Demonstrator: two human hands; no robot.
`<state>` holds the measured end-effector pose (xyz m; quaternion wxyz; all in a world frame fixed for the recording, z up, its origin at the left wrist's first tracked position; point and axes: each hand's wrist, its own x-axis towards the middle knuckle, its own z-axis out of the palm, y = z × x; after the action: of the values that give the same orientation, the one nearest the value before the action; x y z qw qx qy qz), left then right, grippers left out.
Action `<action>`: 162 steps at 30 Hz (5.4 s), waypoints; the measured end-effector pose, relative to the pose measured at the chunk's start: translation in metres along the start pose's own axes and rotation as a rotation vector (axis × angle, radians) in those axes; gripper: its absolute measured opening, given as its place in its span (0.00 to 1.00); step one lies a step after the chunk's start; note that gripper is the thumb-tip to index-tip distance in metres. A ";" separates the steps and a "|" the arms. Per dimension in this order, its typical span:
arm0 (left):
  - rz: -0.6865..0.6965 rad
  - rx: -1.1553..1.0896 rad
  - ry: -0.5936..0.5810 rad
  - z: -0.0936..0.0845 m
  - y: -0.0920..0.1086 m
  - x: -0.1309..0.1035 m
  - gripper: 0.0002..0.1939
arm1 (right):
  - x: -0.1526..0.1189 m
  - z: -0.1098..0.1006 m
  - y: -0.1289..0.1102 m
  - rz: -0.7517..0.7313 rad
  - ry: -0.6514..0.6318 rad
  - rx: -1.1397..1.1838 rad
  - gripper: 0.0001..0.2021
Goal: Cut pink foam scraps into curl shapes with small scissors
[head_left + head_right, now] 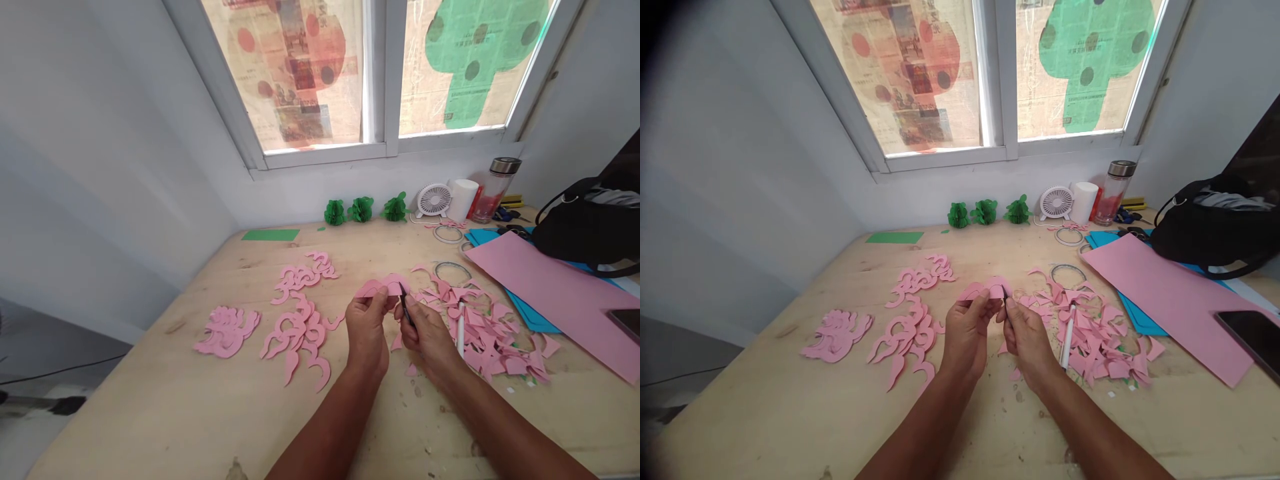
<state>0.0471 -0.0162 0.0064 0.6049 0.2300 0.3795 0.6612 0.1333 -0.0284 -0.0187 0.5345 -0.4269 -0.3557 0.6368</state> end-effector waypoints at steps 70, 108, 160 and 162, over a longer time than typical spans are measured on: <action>-0.071 0.069 -0.141 -0.005 0.005 0.001 0.09 | -0.002 0.000 -0.005 -0.026 0.019 -0.089 0.19; -0.050 0.269 -0.121 -0.013 0.012 0.013 0.10 | -0.002 0.001 -0.005 0.054 0.000 -0.214 0.21; -0.088 0.146 -0.211 -0.008 0.010 0.004 0.10 | -0.004 0.002 -0.004 0.042 -0.055 -0.104 0.19; -0.089 0.146 -0.208 -0.008 0.010 0.004 0.10 | -0.004 0.001 -0.004 0.042 -0.063 -0.109 0.19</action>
<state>0.0342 -0.0141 0.0086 0.6514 0.3238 0.3716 0.5769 0.1341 -0.0314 -0.0140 0.4856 -0.4426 -0.3973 0.6407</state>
